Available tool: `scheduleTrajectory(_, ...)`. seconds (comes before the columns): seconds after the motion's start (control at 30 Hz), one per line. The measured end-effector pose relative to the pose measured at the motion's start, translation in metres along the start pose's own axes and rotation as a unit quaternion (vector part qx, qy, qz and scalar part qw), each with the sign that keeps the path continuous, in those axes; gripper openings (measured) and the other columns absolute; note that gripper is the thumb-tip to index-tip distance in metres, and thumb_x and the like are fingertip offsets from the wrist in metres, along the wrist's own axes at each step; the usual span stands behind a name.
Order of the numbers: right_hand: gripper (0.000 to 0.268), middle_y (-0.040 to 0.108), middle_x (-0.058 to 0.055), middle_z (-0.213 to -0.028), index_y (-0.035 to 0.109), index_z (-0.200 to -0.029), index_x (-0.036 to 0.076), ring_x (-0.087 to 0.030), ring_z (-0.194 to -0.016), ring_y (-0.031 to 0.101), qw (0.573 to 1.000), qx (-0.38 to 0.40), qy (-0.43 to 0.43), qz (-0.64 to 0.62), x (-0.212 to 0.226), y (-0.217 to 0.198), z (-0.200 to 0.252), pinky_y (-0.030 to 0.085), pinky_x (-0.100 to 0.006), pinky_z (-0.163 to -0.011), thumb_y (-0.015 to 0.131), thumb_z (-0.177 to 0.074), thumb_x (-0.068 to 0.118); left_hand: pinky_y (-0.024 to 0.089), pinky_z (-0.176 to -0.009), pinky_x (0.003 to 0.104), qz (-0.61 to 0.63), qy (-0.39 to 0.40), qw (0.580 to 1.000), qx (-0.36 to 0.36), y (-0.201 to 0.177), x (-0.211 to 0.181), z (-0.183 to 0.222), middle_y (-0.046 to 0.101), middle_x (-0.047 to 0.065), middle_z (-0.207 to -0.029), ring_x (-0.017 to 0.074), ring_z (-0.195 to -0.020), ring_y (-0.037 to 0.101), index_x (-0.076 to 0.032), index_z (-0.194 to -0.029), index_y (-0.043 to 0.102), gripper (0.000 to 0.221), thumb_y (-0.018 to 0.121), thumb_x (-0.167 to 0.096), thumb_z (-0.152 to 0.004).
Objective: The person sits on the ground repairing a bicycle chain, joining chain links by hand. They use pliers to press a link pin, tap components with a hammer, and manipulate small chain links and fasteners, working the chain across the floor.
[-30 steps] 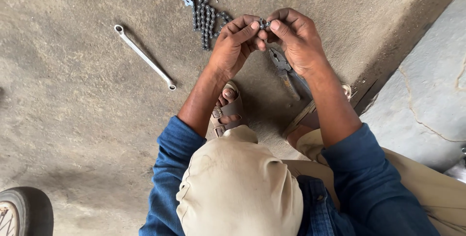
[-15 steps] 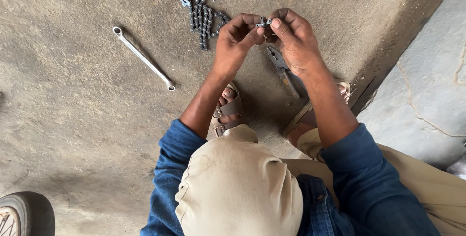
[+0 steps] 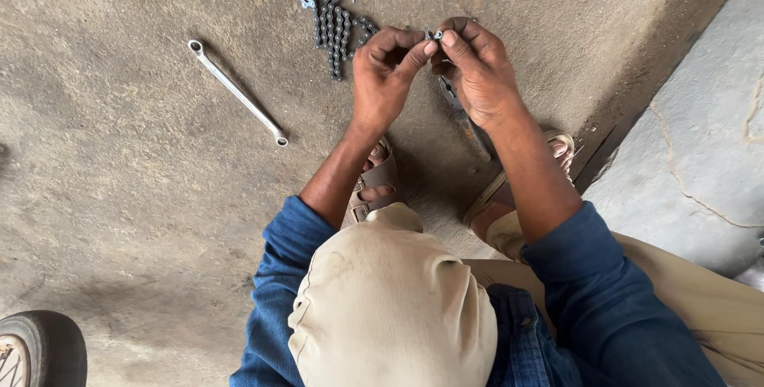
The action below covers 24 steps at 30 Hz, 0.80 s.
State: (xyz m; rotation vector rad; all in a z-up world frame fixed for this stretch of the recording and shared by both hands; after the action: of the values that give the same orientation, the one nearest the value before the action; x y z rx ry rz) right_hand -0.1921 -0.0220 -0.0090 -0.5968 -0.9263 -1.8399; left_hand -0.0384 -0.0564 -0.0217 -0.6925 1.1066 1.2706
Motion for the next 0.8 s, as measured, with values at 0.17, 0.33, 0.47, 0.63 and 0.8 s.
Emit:
scheduleTrajectory(0.17, 0.017, 0.065, 0.002, -0.098, 0.065, -0.112, 0.010, -0.012, -0.093, 0.060, 1.000, 0.012, -0.006, -0.028, -0.004, 0.007, 0.000, 0.054, -0.031, -0.087, 0.070, -0.105, 0.025, 0.058, -0.068, 0.023, -0.015, 0.045, 0.998, -0.039, 0.000, -0.008, 0.003, 0.073, 0.003, -0.089, 0.0057, -0.078, 0.068, -0.004, -0.095, 0.074, 0.012, 0.079, -0.015, -0.094)
scheduleTrajectory(0.33, 0.015, 0.066, 0.002, -0.095, 0.066, -0.111, 0.009, -0.010, -0.087, 0.059, 0.994, -0.049, -0.070, 0.065, -0.002, 0.010, 0.002, 0.055, -0.028, -0.081, 0.070, -0.106, 0.023, 0.058, -0.067, 0.024, 0.029, -0.049, 0.997, -0.045, 0.003, 0.013, 0.005, 0.074, 0.003, -0.081, 0.0076, -0.073, 0.069, -0.003, -0.092, 0.072, 0.018, 0.075, -0.020, -0.098)
scheduleTrajectory(0.47, 0.013, 0.069, 0.000, -0.097, 0.067, -0.111, 0.009, -0.010, -0.087, 0.062, 0.994, -0.048, -0.069, 0.069, 0.000, 0.008, -0.001, 0.057, -0.029, -0.081, 0.070, -0.105, 0.021, 0.059, -0.071, 0.023, 0.063, -0.061, 0.995, -0.051, 0.002, 0.015, 0.004, 0.075, 0.004, -0.084, 0.0079, -0.076, 0.070, -0.003, -0.093, 0.072, 0.018, 0.076, -0.020, -0.098)
scheduleTrajectory(0.63, 0.005, 0.067, 0.000, -0.091, 0.066, -0.106, 0.009, -0.010, -0.079, 0.063, 0.983, -0.104, -0.043, 0.146, -0.007, -0.013, -0.012, 0.060, -0.027, -0.071, 0.067, -0.104, 0.013, 0.056, -0.062, 0.024, -0.004, -0.029, 0.997, -0.070, -0.002, 0.026, -0.011, 0.076, 0.006, -0.086, 0.0102, -0.070, 0.067, -0.002, -0.098, 0.076, 0.014, 0.079, -0.015, -0.093)
scheduleTrajectory(0.8, 0.004, 0.065, -0.002, -0.091, 0.065, -0.107, 0.007, -0.010, -0.075, 0.061, 0.962, -0.184, -0.076, 0.187, -0.011, -0.048, -0.018, 0.058, -0.026, -0.066, 0.066, -0.104, 0.009, 0.057, -0.052, 0.026, -0.210, 0.092, 0.967, -0.112, -0.001, 0.058, -0.061, 0.077, 0.008, -0.087, 0.0119, -0.063, 0.069, -0.005, -0.102, 0.079, 0.015, 0.079, -0.018, -0.093)
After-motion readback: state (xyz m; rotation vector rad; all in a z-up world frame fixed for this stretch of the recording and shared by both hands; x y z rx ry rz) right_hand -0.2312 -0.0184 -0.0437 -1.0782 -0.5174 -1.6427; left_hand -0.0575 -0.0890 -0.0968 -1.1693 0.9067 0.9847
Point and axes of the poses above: each hand's wrist, its own z-axis away from the middle knuckle, its own y-axis out of the palm, x = y × z, the point moved 6 cm from there along -z, towards the middle knuckle
